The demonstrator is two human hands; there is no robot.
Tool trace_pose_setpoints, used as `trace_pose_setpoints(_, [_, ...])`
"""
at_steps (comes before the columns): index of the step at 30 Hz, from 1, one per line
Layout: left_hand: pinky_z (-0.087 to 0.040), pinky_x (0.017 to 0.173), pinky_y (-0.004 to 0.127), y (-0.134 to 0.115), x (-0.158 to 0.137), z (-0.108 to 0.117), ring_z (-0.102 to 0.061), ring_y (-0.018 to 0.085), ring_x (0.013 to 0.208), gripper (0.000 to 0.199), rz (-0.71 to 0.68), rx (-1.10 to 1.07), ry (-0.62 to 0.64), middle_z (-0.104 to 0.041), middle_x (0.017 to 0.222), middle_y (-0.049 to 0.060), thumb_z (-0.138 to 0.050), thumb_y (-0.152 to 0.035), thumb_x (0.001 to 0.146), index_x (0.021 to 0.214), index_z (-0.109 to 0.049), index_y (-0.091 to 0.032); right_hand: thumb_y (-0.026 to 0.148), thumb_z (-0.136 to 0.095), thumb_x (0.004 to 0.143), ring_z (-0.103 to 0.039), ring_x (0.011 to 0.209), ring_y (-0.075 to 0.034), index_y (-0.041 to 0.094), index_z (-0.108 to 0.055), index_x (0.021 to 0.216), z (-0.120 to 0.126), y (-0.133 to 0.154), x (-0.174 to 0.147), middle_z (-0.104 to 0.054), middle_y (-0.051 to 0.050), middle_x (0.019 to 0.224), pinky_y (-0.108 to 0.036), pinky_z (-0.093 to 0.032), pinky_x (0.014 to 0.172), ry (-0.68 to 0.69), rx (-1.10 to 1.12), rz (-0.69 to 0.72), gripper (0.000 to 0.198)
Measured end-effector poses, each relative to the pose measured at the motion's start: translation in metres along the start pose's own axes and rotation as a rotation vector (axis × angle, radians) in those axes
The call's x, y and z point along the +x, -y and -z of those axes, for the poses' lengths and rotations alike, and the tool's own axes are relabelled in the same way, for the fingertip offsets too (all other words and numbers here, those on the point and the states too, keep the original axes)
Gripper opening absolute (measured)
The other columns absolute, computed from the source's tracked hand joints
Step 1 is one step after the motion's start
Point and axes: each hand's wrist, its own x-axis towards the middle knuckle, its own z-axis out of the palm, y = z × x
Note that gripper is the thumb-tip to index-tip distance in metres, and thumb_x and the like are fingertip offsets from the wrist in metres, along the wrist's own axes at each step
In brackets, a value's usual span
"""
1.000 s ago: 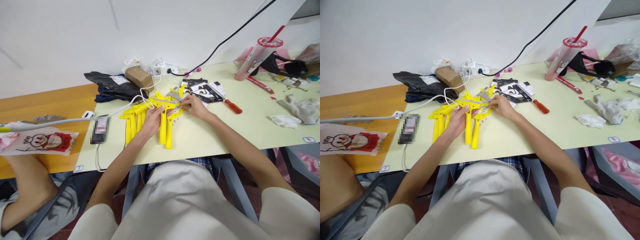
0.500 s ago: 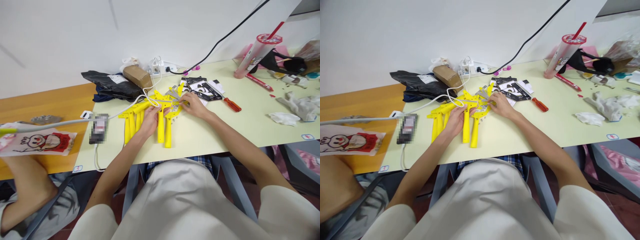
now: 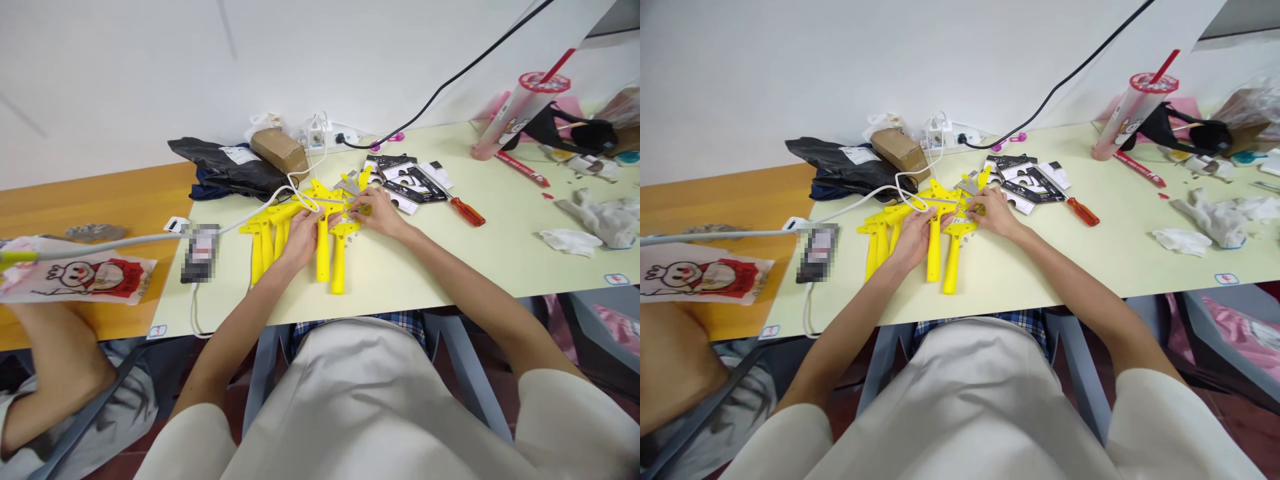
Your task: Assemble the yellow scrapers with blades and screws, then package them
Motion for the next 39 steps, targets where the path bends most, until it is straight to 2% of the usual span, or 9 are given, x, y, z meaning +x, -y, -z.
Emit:
trace_pose_setpoints(7, [-0.055, 0.129, 0.051, 0.001, 0.0, 0.0, -0.077, 0.031, 0.137, 0.005, -0.013, -0.007, 0.011, -0.085, 0.123, 0.011, -0.078, -0.017, 0.1, 0.101, -0.073, -0.017, 0.037, -0.079, 0.097, -0.06, 0.124, -0.043, 0.022, -0.081, 0.098, 0.004, 0.001, -0.005, -0.077, -0.014, 0.122, -0.063, -0.043, 0.111, 0.001, 0.005, -0.008, 0.015])
trace_pose_setpoints(13, [-0.057, 0.128, 0.05, -0.001, -0.003, -0.004, -0.077, 0.031, 0.137, 0.004, 0.002, -0.003, 0.019, -0.085, 0.123, 0.013, -0.077, -0.016, 0.101, 0.101, -0.073, -0.016, 0.04, -0.079, 0.096, -0.057, 0.128, -0.044, 0.023, -0.087, 0.117, 0.006, -0.007, -0.006, -0.076, -0.016, 0.131, -0.066, -0.042, 0.113, -0.004, 0.004, 0.019, 0.028])
trace_pose_setpoints(19, [-0.056, 0.129, 0.051, -0.001, -0.005, -0.006, -0.077, 0.031, 0.137, 0.009, 0.022, 0.014, 0.0, -0.085, 0.123, 0.012, -0.081, -0.017, 0.099, 0.104, -0.074, -0.017, 0.037, -0.081, 0.095, -0.057, 0.126, -0.042, 0.027, -0.09, 0.104, 0.005, -0.01, -0.006, -0.078, -0.012, 0.127, -0.067, -0.04, 0.113, -0.02, 0.028, 0.065, 0.017])
trace_pose_setpoints(29, [-0.056, 0.129, 0.054, 0.002, -0.006, -0.008, -0.075, 0.035, 0.14, 0.014, 0.031, -0.003, 0.046, -0.085, 0.123, 0.014, -0.085, -0.018, 0.096, 0.101, -0.073, -0.016, 0.038, -0.078, 0.099, -0.052, 0.129, -0.044, 0.021, -0.08, 0.1, 0.004, -0.015, -0.004, -0.067, -0.017, 0.133, -0.066, -0.041, 0.115, 0.028, -0.028, -0.016, 0.016])
trace_pose_setpoints(39, [-0.055, 0.13, 0.056, 0.005, -0.005, -0.006, -0.073, 0.036, 0.142, 0.012, 0.032, -0.006, 0.056, -0.085, 0.127, 0.015, -0.084, -0.017, 0.097, 0.104, -0.075, -0.016, 0.032, -0.059, 0.105, -0.052, 0.127, -0.045, 0.02, -0.077, 0.105, 0.001, -0.009, -0.006, -0.065, -0.021, 0.131, -0.07, -0.043, 0.112, 0.009, -0.129, 0.058, 0.021])
